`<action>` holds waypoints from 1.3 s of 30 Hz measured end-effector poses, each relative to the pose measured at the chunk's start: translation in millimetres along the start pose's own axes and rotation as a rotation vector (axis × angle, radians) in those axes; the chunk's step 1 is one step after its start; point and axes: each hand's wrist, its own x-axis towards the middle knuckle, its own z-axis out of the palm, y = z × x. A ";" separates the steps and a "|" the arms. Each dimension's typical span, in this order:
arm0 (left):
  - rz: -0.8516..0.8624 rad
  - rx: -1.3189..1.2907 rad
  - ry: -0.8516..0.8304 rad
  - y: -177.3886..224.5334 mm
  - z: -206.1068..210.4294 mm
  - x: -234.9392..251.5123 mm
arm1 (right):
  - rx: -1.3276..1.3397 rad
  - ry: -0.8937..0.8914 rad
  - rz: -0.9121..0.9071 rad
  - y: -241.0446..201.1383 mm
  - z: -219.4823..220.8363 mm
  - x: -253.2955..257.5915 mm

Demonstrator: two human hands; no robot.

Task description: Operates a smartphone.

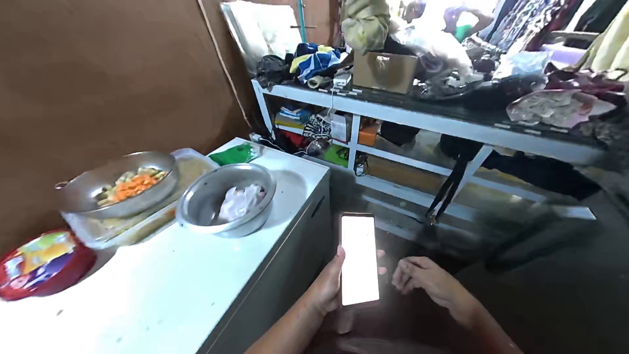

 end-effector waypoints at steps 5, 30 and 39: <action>0.072 0.151 0.146 29.1 -42.2 75.5 | 0.232 -0.290 0.053 -39.6 -8.6 103.7; 0.348 0.564 0.503 145.0 -244.3 312.1 | 0.448 -0.546 -0.092 -163.7 -133.7 505.7; 0.373 0.428 0.720 161.6 -265.9 358.0 | 0.556 -0.859 -0.079 -166.1 -151.8 594.0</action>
